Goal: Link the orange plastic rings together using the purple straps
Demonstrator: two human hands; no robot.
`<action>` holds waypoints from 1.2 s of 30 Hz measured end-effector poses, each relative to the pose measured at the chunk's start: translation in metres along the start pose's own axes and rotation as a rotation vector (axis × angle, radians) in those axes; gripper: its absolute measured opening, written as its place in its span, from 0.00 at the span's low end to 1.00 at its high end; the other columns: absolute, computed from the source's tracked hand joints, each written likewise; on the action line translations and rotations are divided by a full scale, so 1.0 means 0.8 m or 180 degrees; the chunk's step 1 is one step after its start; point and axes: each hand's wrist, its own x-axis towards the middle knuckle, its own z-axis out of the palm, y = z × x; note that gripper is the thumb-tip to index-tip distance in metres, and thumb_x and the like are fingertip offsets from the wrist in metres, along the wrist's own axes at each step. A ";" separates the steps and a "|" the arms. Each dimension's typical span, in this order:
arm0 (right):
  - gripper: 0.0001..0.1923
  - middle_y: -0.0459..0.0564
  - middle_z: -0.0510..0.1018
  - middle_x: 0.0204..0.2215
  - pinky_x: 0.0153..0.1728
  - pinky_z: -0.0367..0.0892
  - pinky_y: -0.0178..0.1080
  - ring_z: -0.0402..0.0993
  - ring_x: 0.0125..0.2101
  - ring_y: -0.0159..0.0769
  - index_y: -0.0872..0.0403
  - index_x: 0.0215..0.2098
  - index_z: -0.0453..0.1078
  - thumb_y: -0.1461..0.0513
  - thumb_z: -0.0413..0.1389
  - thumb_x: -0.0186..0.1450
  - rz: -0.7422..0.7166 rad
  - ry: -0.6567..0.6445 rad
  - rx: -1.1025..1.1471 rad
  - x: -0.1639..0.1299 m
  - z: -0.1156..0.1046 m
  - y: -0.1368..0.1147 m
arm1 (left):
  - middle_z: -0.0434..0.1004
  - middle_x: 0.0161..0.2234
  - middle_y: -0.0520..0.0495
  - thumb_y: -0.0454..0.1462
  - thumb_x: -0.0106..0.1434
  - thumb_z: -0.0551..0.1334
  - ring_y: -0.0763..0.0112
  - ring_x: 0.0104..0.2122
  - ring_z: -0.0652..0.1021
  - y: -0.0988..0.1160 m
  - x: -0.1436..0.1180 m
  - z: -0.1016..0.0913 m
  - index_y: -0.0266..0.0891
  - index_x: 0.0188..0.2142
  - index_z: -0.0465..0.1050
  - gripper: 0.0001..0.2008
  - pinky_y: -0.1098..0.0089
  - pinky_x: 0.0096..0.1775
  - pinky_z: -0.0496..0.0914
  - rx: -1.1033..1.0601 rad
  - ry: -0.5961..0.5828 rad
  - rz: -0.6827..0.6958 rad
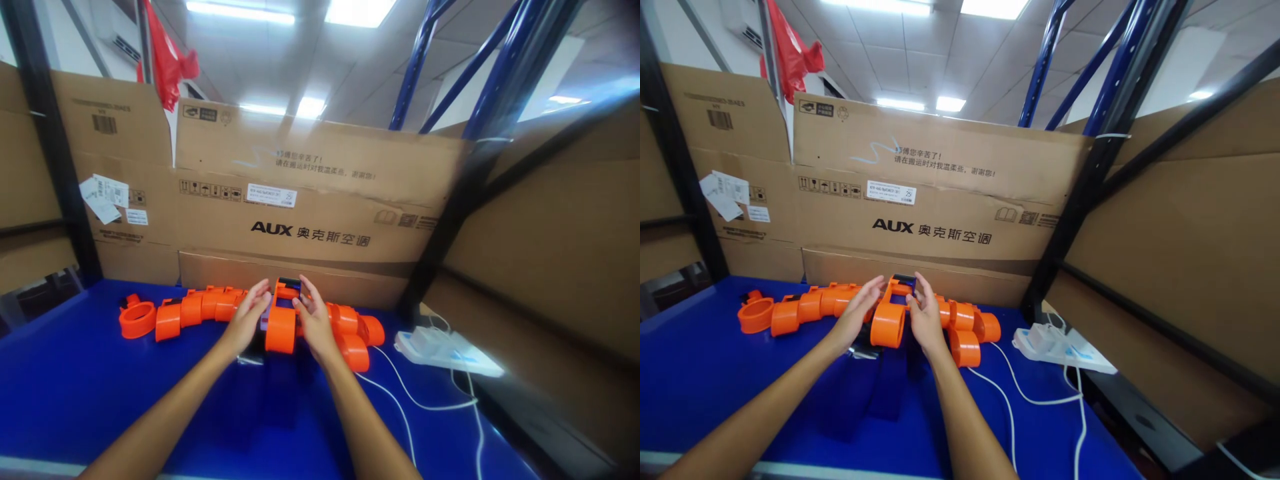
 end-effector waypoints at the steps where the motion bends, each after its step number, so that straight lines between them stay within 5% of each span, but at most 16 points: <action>1: 0.33 0.56 0.74 0.54 0.52 0.70 0.52 0.73 0.53 0.46 0.47 0.69 0.48 0.53 0.51 0.68 -0.0034 -0.0092 -0.0058 -0.001 0.000 -0.002 | 0.72 0.57 0.40 0.53 0.63 0.61 0.53 0.55 0.73 -0.006 0.005 0.002 0.44 0.60 0.67 0.30 0.58 0.54 0.67 -0.0276 -0.0085 -0.0279; 6: 0.31 0.57 0.76 0.51 0.55 0.68 0.50 0.72 0.53 0.44 0.49 0.66 0.56 0.50 0.54 0.67 -0.0144 -0.0106 -0.0362 -0.007 0.008 0.004 | 0.82 0.37 0.43 0.51 0.55 0.69 0.60 0.35 0.81 -0.023 0.007 -0.003 0.38 0.50 0.76 0.27 0.65 0.39 0.73 -0.0809 0.0107 -0.0750; 9: 0.23 0.53 0.80 0.36 0.42 0.74 0.44 0.78 0.38 0.42 0.53 0.53 0.69 0.50 0.58 0.64 0.0036 0.0011 -0.0449 -0.012 0.012 0.013 | 0.82 0.38 0.44 0.49 0.54 0.70 0.62 0.35 0.80 -0.023 0.000 -0.011 0.38 0.45 0.78 0.23 0.67 0.38 0.72 -0.0752 0.0328 -0.0600; 13: 0.20 0.48 0.78 0.25 0.23 0.70 0.37 0.71 0.20 0.33 0.56 0.44 0.74 0.51 0.59 0.61 0.0359 0.0120 -0.0418 -0.016 0.014 0.018 | 0.82 0.39 0.44 0.48 0.54 0.69 0.62 0.36 0.80 -0.026 -0.004 -0.019 0.39 0.45 0.77 0.22 0.67 0.39 0.72 -0.0696 0.0232 -0.0497; 36: 0.14 0.45 0.76 0.22 0.23 0.62 0.34 0.68 0.23 0.35 0.54 0.34 0.79 0.59 0.51 0.60 -0.0097 0.0092 -0.1462 -0.017 0.021 0.015 | 0.81 0.40 0.43 0.46 0.56 0.70 0.60 0.42 0.79 -0.029 -0.001 -0.017 0.39 0.40 0.77 0.17 0.63 0.47 0.69 -0.0430 0.0378 -0.0265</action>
